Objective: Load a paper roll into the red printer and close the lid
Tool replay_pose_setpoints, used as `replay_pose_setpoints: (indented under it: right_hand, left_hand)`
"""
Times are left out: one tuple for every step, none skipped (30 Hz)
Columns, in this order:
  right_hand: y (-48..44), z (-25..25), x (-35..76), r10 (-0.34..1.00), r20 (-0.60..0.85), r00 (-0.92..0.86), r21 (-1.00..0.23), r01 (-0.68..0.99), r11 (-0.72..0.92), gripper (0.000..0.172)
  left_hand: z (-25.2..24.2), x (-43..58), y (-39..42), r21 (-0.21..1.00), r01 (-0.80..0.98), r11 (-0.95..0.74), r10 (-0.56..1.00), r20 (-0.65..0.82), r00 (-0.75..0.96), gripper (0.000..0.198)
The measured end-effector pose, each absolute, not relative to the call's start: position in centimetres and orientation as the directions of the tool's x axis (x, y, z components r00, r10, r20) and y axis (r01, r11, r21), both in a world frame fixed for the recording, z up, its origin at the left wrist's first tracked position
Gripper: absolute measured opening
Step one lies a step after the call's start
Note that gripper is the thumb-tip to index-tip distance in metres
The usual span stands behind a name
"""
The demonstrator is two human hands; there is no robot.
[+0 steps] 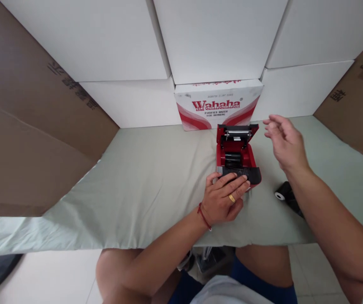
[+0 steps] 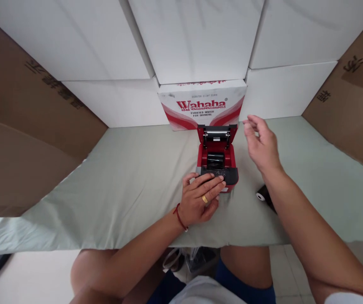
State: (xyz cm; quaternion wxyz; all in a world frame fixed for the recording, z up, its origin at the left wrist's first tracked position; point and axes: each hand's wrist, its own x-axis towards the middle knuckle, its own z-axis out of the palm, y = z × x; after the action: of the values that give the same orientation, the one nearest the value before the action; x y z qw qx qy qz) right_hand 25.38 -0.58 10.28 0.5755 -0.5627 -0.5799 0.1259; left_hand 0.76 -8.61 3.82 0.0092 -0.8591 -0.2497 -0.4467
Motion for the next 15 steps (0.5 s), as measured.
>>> replay_pose_setpoints:
  right_hand:
    - [-0.2, 9.8, 25.2, 0.821, 0.509, 0.257, -0.800, 0.492, 0.342, 0.052]
    - [0.1, 9.5, 24.9, 0.843, 0.490, 0.223, -0.810, 0.474, 0.345, 0.054]
    - [0.2, 9.2, 24.5, 0.859, 0.473, 0.196, -0.820, 0.455, 0.348, 0.055]
    - [0.1, 9.1, 24.2, 0.869, 0.461, 0.180, -0.829, 0.438, 0.349, 0.054]
    - [-0.2, 9.2, 23.9, 0.875, 0.453, 0.171, -0.834, 0.428, 0.348, 0.052]
    - [-0.6, 9.3, 23.8, 0.877, 0.449, 0.170, -0.835, 0.430, 0.344, 0.050]
    - [-1.1, 9.5, 23.7, 0.878, 0.448, 0.171, -0.830, 0.446, 0.336, 0.047]
    - [-1.7, 9.8, 23.7, 0.878, 0.447, 0.169, -0.819, 0.473, 0.325, 0.043]
    - [-2.3, 10.1, 23.8, 0.879, 0.448, 0.161, -0.802, 0.507, 0.315, 0.040]
    - [-3.0, 10.3, 23.9, 0.879, 0.454, 0.146, -0.781, 0.540, 0.313, 0.037]
    - [-3.7, 10.4, 24.0, 0.875, 0.468, 0.123, -0.758, 0.564, 0.326, 0.034]
    - [-4.3, 10.4, 24.1, 0.867, 0.489, 0.096, -0.737, 0.576, 0.352, 0.032]
    - [-5.0, 10.3, 24.2, 0.855, 0.514, 0.068, -0.719, 0.578, 0.386, 0.031]
    - [-5.5, 10.0, 24.2, 0.841, 0.539, 0.042, -0.703, 0.573, 0.422, 0.030]
    - [-6.1, 9.5, 24.2, 0.829, 0.560, 0.019, -0.688, 0.568, 0.451, 0.029]
  left_hand:
    - [3.8, 0.8, -8.6, 0.205, 0.435, -0.877, 0.420, 0.767, 0.485, 0.050]
    - [3.8, 0.8, -8.6, 0.206, 0.430, -0.879, 0.420, 0.763, 0.491, 0.052]
    - [3.8, 0.8, -8.6, 0.208, 0.424, -0.881, 0.418, 0.761, 0.495, 0.054]
    - [3.8, 0.8, -8.5, 0.209, 0.419, -0.883, 0.416, 0.761, 0.497, 0.055]
    - [3.7, 0.8, -8.5, 0.210, 0.415, -0.885, 0.414, 0.764, 0.495, 0.055]
    - [3.7, 0.8, -8.5, 0.211, 0.414, -0.886, 0.412, 0.768, 0.490, 0.055]
    - [3.6, 0.8, -8.4, 0.211, 0.412, -0.886, 0.409, 0.773, 0.485, 0.055]
    - [3.6, 0.8, -8.4, 0.211, 0.411, -0.887, 0.407, 0.777, 0.481, 0.054]
    - [3.6, 0.8, -8.3, 0.211, 0.409, -0.888, 0.405, 0.780, 0.477, 0.054]
    - [3.5, 0.8, -8.3, 0.212, 0.407, -0.888, 0.404, 0.782, 0.475, 0.053]
    - [3.5, 0.8, -8.2, 0.213, 0.404, -0.889, 0.404, 0.782, 0.476, 0.053]
    - [3.5, 0.8, -8.2, 0.213, 0.402, -0.891, 0.402, 0.780, 0.479, 0.053]
    - [3.5, 0.8, -8.1, 0.212, 0.399, -0.892, 0.401, 0.778, 0.483, 0.054]
    - [3.5, 0.8, -8.1, 0.211, 0.397, -0.893, 0.400, 0.777, 0.486, 0.054]
    - [3.6, 0.8, -8.1, 0.211, 0.396, -0.894, 0.400, 0.775, 0.490, 0.054]
